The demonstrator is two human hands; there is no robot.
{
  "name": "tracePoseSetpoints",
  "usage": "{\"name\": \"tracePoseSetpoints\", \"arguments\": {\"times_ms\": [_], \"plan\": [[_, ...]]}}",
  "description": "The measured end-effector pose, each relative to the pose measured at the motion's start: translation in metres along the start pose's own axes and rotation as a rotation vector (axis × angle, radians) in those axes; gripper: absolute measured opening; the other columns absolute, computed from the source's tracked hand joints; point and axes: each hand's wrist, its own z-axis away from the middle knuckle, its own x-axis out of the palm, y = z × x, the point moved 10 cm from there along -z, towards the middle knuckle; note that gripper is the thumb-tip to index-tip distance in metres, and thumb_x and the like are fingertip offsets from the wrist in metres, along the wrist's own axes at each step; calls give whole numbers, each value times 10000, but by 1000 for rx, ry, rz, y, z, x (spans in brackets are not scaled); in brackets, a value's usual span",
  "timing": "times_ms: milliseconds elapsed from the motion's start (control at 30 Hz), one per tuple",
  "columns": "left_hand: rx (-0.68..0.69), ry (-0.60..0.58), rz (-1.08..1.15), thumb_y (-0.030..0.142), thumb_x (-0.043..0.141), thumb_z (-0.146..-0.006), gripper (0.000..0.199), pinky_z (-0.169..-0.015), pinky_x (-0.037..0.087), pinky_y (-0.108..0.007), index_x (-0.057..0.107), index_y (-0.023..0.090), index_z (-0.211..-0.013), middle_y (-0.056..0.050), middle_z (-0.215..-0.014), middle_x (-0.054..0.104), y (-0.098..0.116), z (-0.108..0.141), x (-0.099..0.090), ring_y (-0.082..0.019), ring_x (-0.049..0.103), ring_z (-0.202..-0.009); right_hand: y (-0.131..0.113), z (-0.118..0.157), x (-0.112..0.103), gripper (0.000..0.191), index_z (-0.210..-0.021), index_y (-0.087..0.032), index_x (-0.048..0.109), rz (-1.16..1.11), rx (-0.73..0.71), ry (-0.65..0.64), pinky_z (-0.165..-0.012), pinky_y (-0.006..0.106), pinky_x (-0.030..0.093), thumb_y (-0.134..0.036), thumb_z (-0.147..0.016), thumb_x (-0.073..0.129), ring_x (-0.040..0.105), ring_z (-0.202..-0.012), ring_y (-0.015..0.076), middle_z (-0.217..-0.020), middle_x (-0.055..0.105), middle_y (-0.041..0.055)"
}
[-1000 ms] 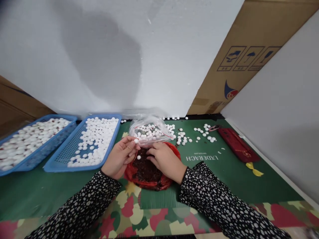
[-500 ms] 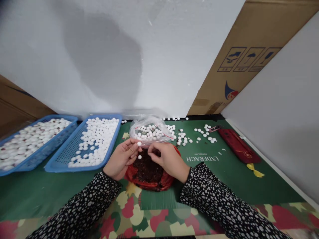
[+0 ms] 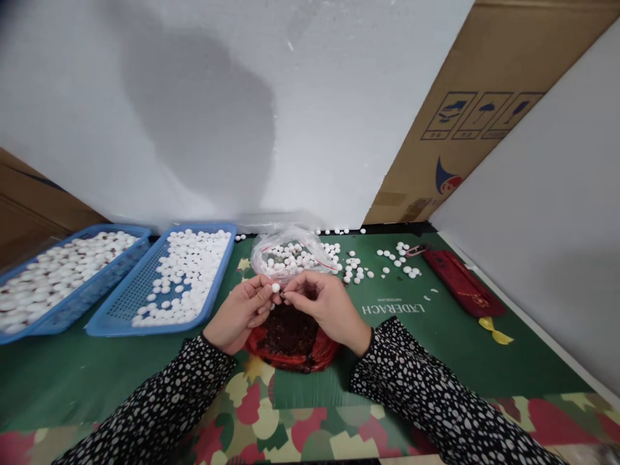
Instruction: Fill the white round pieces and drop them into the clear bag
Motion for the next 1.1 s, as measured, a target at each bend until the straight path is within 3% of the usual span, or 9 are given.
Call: {"name": "tracePoseSetpoints", "arguments": {"times_ms": [167, 733, 833, 933, 1100], "plan": [[-20, -8, 6, 410, 771, -710, 344, -336, 162, -135, 577, 133, -777, 15, -634, 579, -2, 1, 3, -9, 287, -409, -16, 0, 0, 77, -812, -206, 649, 144, -136, 19, -762, 314, 468, -236, -880, 629, 593, -803, 154, -834, 640, 7], [69, 29, -130, 391, 767, -717, 302, -369, 164, -154, 602, 138, -725, 81, -519, 404, 9, 6, 1, -5, 261, -383, -14, 6, 3, 79, -796, -206, 604, 168, -168, 123, -725, 291, 465, -213, -845, 665, 592, -779, 160, -820, 627, 7], [76, 21, -123, 380, 762, -725, 292, -365, 165, -152, 603, 135, -732, 75, -533, 435, 10, 6, 3, -2, 269, -379, -15, 7, 2, 70, -805, -208, 612, 169, -185, 127, -733, 295, 476, -216, -857, 659, 609, -778, 159, -815, 648, 8], [86, 21, -64, 381, 765, -723, 294, -355, 169, -151, 597, 140, -741, 59, -570, 500, 11, 7, 5, 2, 275, -376, -21, 8, -1, 41, -853, -213, 632, 195, -233, 131, -727, 296, 494, -230, -857, 669, 630, -769, 155, -826, 676, 9], [78, 15, -16, 373, 777, -713, 296, -353, 174, -147, 597, 139, -742, 63, -558, 497, 10, 6, 6, 3, 269, -377, -38, 8, 0, 153, -999, -243, 684, 310, -356, 107, -813, 359, 509, -207, -851, 675, 657, -862, 176, -925, 729, 23]]}}
